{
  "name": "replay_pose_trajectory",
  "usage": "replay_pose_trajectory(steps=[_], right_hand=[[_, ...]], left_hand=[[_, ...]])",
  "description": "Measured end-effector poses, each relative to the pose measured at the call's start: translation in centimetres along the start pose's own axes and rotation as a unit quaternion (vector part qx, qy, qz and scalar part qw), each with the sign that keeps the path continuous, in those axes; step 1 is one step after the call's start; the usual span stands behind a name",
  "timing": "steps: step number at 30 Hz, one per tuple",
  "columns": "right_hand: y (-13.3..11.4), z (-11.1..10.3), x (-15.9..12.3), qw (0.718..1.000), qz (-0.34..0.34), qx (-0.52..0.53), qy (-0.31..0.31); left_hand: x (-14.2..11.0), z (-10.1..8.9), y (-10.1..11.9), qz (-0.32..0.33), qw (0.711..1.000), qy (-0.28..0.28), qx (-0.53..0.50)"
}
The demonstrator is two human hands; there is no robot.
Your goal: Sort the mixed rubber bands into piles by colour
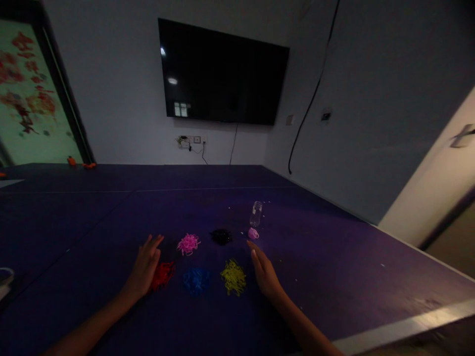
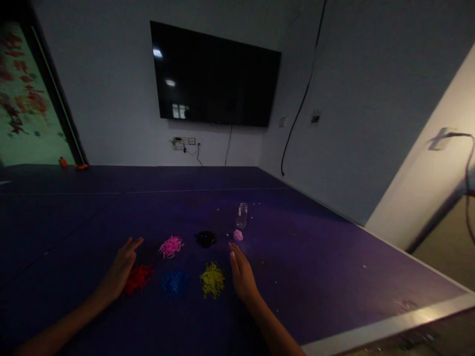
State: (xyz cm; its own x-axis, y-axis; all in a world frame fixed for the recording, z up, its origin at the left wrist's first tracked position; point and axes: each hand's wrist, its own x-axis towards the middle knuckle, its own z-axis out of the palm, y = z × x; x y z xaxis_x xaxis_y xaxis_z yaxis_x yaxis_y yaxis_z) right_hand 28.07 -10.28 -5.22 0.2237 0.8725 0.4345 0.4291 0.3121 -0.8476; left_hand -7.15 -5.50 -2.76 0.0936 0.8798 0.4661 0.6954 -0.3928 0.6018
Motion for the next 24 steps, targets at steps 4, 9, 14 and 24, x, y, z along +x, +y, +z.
replay_pose_trajectory(steps=[4,9,14,24], right_hand=[[0.1,-0.3,0.3,0.996,-0.018,-0.075,0.049],[-0.7,-0.3,1.1,0.960,-0.041,-0.230,0.156],[-0.7,-0.2,1.2,0.950,-0.060,-0.253,0.171],[-0.4,-0.2,1.4,0.951,-0.061,-0.262,0.149]], left_hand=[[1.8,-0.5,-0.5,0.012,0.997,0.081,0.014],[3.4,-1.2,-1.3,-0.039,0.984,0.160,0.070],[2.6,-1.4,-1.4,-0.037,0.993,0.090,0.068],[2.7,-0.9,-1.4,-0.016,0.996,0.030,0.080]])
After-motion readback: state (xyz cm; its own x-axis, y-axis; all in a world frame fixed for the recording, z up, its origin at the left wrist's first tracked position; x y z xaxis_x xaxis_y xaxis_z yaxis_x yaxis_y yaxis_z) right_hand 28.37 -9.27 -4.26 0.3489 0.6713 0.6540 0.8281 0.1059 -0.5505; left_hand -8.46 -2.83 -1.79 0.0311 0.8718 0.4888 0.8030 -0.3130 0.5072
